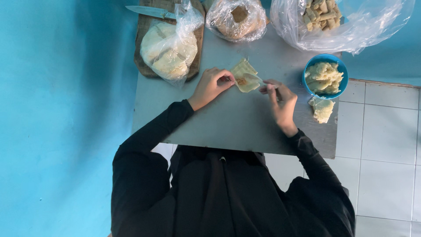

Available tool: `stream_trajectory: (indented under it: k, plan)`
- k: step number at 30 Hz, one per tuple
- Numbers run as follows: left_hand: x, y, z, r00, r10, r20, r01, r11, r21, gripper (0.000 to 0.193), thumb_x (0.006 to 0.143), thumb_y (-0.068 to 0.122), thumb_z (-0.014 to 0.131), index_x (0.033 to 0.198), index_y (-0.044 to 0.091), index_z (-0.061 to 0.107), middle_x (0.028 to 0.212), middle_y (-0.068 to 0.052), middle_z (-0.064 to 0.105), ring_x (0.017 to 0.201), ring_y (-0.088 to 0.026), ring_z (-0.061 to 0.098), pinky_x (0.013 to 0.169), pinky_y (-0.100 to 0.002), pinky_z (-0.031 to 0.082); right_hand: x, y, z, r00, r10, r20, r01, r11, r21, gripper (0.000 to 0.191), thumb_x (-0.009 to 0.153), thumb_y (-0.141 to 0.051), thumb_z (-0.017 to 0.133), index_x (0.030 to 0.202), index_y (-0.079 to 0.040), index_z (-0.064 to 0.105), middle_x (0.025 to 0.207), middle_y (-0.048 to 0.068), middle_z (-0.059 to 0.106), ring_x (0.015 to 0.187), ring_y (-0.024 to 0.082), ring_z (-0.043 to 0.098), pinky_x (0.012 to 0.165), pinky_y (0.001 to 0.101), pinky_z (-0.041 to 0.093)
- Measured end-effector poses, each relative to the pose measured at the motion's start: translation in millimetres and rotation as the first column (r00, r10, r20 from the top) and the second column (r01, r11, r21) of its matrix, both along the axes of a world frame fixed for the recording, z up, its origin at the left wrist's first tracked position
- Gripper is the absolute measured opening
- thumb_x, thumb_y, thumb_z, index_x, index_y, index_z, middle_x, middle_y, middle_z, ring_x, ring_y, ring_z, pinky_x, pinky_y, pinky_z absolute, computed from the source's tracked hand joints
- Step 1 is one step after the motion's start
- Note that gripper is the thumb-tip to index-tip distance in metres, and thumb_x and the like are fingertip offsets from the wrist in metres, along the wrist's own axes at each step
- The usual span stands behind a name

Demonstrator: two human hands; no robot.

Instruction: The person folds square dough wrappers around a scoop of filling at a small table. They pinch the wrapper edges closed by hand, set the folded piece aside, and repeat the folding cycle with new wrappers and filling from a blue bowl.

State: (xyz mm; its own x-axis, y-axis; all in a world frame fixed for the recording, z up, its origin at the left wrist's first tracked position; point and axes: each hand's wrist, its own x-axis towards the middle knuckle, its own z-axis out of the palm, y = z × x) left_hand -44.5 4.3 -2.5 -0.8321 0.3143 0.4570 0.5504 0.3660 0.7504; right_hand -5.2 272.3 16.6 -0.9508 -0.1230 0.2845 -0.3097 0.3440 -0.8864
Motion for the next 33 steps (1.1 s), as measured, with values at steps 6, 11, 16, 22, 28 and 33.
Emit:
stream_trajectory:
  k: [6,11,16,22,28,33]
  plan:
    - [1,-1,3,0.999,-0.022,0.027,0.022,1.0,0.018,0.013,0.093,0.018,0.079,0.096,0.009,0.07,0.088,-0.001,0.073,0.083,-0.019,0.067,0.082,-0.033,0.049,-13,-7,-4,0.949,0.001,0.317,0.139,0.898,-0.418,0.034,0.11,-0.022,0.056,0.12,0.01,0.065,0.096,0.014,0.073,0.088,0.019,0.075,0.082,0.0308,0.062]
    - [3,-2,4,1.0,-0.015,0.016,0.015,1.0,-0.001,0.013,0.092,0.018,0.079,0.096,0.009,0.071,0.089,-0.001,0.074,0.083,-0.02,0.066,0.084,-0.034,0.046,-19,-7,-7,0.935,-0.012,0.354,0.17,0.892,-0.419,0.034,0.109,-0.02,0.056,0.12,0.01,0.066,0.096,0.015,0.074,0.087,0.019,0.074,0.081,0.0302,0.062]
    - [2,-3,4,0.999,-0.032,0.036,0.032,0.999,0.02,0.013,0.093,0.019,0.078,0.097,0.01,0.07,0.093,-0.001,0.075,0.083,-0.019,0.065,0.085,-0.034,0.046,-17,0,-1,0.927,-0.039,0.374,0.207,0.883,-0.421,0.033,0.109,-0.02,0.057,0.119,0.01,0.066,0.094,0.014,0.073,0.085,0.019,0.074,0.08,0.0291,0.061]
    - [3,-2,3,1.0,-0.021,0.023,0.02,1.0,0.016,0.013,0.092,0.019,0.079,0.096,0.01,0.07,0.09,-0.001,0.074,0.083,-0.021,0.064,0.085,-0.035,0.045,-19,5,-3,0.929,-0.042,0.369,0.211,0.876,-0.433,0.031,0.109,-0.019,0.058,0.118,0.009,0.066,0.091,0.012,0.071,0.082,0.017,0.072,0.079,0.0289,0.061]
    - [5,-1,8,1.0,-0.009,0.003,0.009,1.0,0.012,0.013,0.092,0.019,0.079,0.098,0.012,0.07,0.09,0.0,0.073,0.084,-0.022,0.064,0.086,-0.035,0.044,-25,11,-6,0.951,-0.047,0.305,0.183,0.881,-0.436,0.029,0.111,-0.018,0.058,0.116,0.01,0.066,0.088,0.011,0.068,0.078,0.016,0.069,0.073,0.0303,0.058]
    - [6,-1,8,0.997,-0.025,-0.069,0.022,0.999,-0.043,0.012,0.095,0.019,0.074,0.103,0.013,0.068,0.097,0.001,0.073,0.09,-0.022,0.065,0.091,-0.036,0.043,-59,4,17,0.984,-0.093,0.151,0.16,0.831,-0.533,0.028,0.114,-0.019,0.056,0.119,0.007,0.065,0.089,0.01,0.07,0.078,0.017,0.07,0.075,0.0297,0.06]
